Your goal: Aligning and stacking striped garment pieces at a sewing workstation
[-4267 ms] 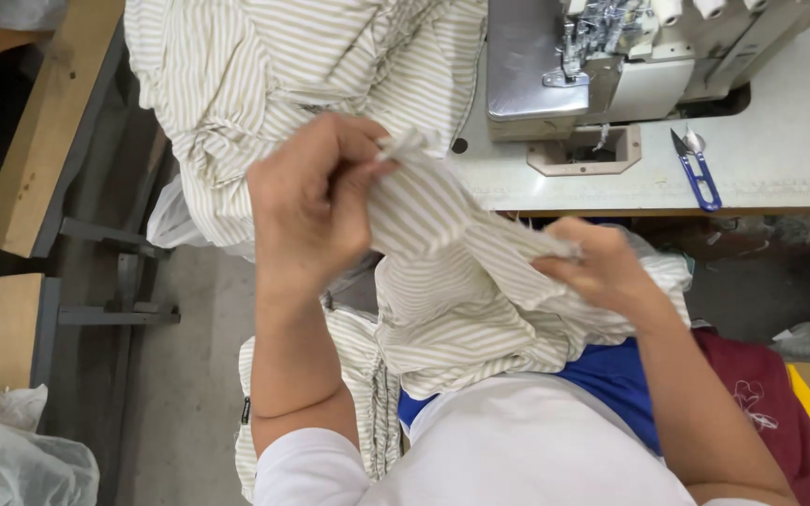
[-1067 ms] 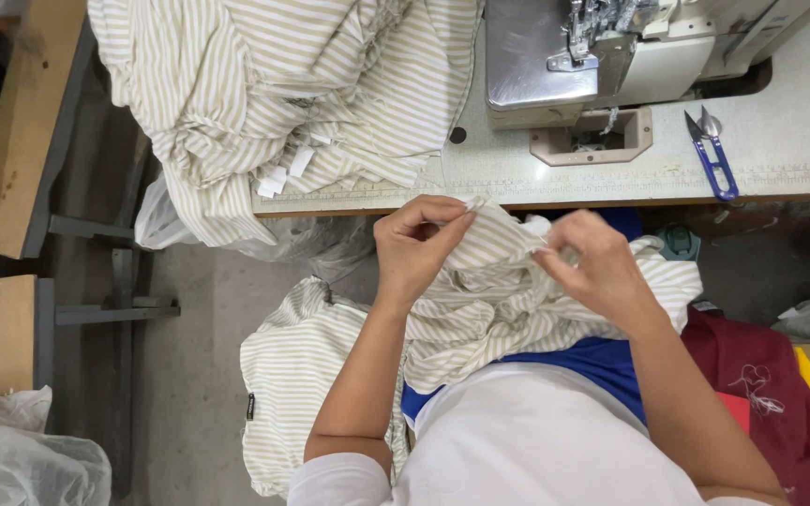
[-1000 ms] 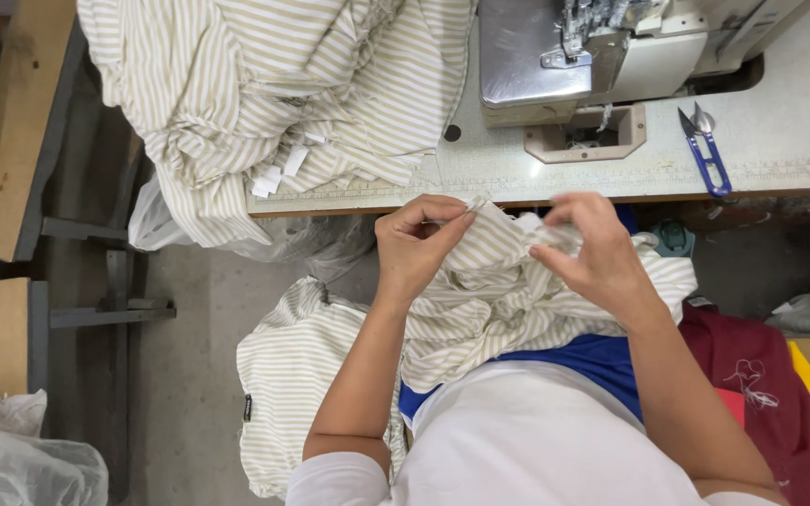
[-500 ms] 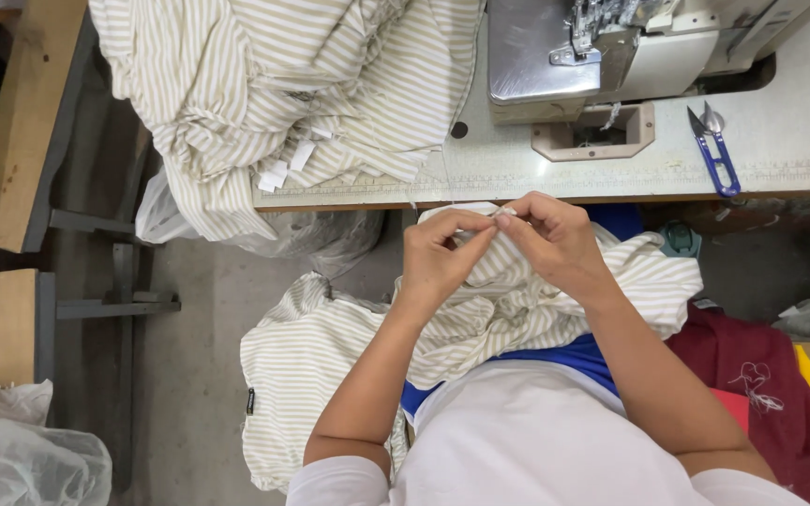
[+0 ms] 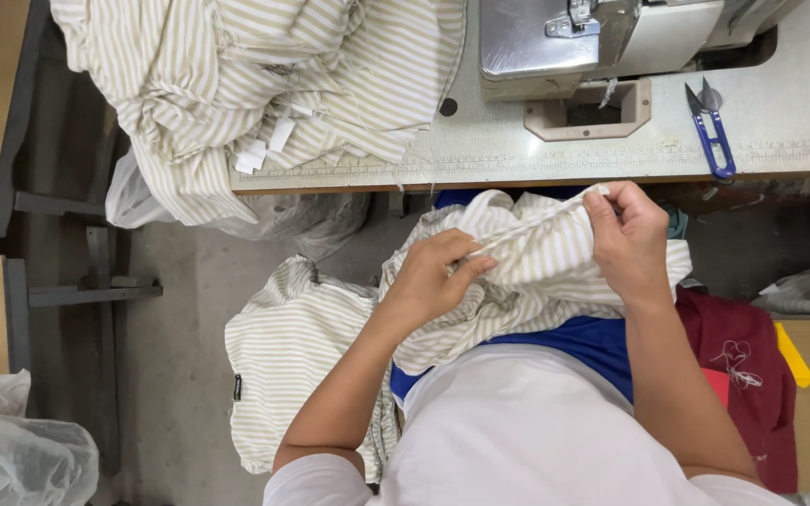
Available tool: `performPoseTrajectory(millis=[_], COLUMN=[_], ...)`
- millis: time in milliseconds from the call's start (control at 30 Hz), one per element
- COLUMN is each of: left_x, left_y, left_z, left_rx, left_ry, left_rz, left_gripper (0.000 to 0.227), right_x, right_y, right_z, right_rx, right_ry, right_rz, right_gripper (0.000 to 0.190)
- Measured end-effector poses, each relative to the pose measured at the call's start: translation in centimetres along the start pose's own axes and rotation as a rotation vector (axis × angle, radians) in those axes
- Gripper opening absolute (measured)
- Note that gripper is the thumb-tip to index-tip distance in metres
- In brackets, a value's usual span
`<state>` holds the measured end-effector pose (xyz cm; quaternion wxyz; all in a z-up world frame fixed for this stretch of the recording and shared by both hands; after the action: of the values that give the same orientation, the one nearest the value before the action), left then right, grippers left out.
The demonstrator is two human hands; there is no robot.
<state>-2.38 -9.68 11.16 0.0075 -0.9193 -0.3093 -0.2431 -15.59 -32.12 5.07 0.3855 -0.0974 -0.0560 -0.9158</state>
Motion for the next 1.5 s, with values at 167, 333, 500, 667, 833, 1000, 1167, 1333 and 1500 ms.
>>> performPoseTrajectory(millis=[167, 333, 500, 667, 833, 1000, 1167, 1333, 1500], left_x=[-1.5, -4.2, -3.7, -4.1, -4.2, -4.0, -4.2, -4.0, -4.1], left_y=[-0.2, 1.5, 4.6, 6.1, 6.5, 6.9, 7.0, 7.0, 7.2], left_z=[6.6, 11.0, 8.3, 7.7, 7.7, 8.2, 8.8, 8.7, 8.7], left_rx=[0.348, 0.430, 0.315, 0.437, 0.457, 0.457, 0.480, 0.502, 0.508], left_ry=[-0.181, -0.177, -0.234, -0.030, 0.043, -0.002, -0.013, -0.034, -0.027], left_rz=[0.042, 0.012, -0.204, -0.345, -0.443, -0.440, -0.412, -0.408, -0.409], left_gripper=[0.012, 0.013, 0.019, 0.016, 0.011, 0.011, 0.012, 0.012, 0.011], right_x=[0.2, 0.2, 3.1, 3.6, 3.3, 3.3, 3.3, 3.5, 3.8], right_y=[-0.5, 0.1, 1.6, 3.1, 3.3, 3.2, 2.8, 3.3, 3.5], right_z=[-1.7, -5.9, -3.7, -4.0, -4.1, -4.7, -3.9, -4.3, -4.2], right_rx=[-0.063, -0.047, 0.067, 0.130, 0.201, 0.223, 0.206, 0.223, 0.200], right_ry=[-0.038, -0.166, -0.210, -0.240, -0.301, -0.313, -0.301, -0.325, -0.366], right_rz=[0.072, 0.048, -0.045, -0.116, -0.195, -0.281, -0.320, -0.325, -0.333], right_gripper=[0.008, 0.006, 0.007, 0.005, 0.006, 0.008, 0.007, 0.006, 0.007])
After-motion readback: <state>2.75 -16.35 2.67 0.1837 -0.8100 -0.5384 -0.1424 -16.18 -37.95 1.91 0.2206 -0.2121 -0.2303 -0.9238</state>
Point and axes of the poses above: each hand's wrist, its own y-axis towards the middle knuckle, its own x-axis out of the back of the hand, z = x × y, the point moved 6 cm from there along y, towards the middle knuckle, and after that the axes turned 1 degree about z, right-handed, at the moved point
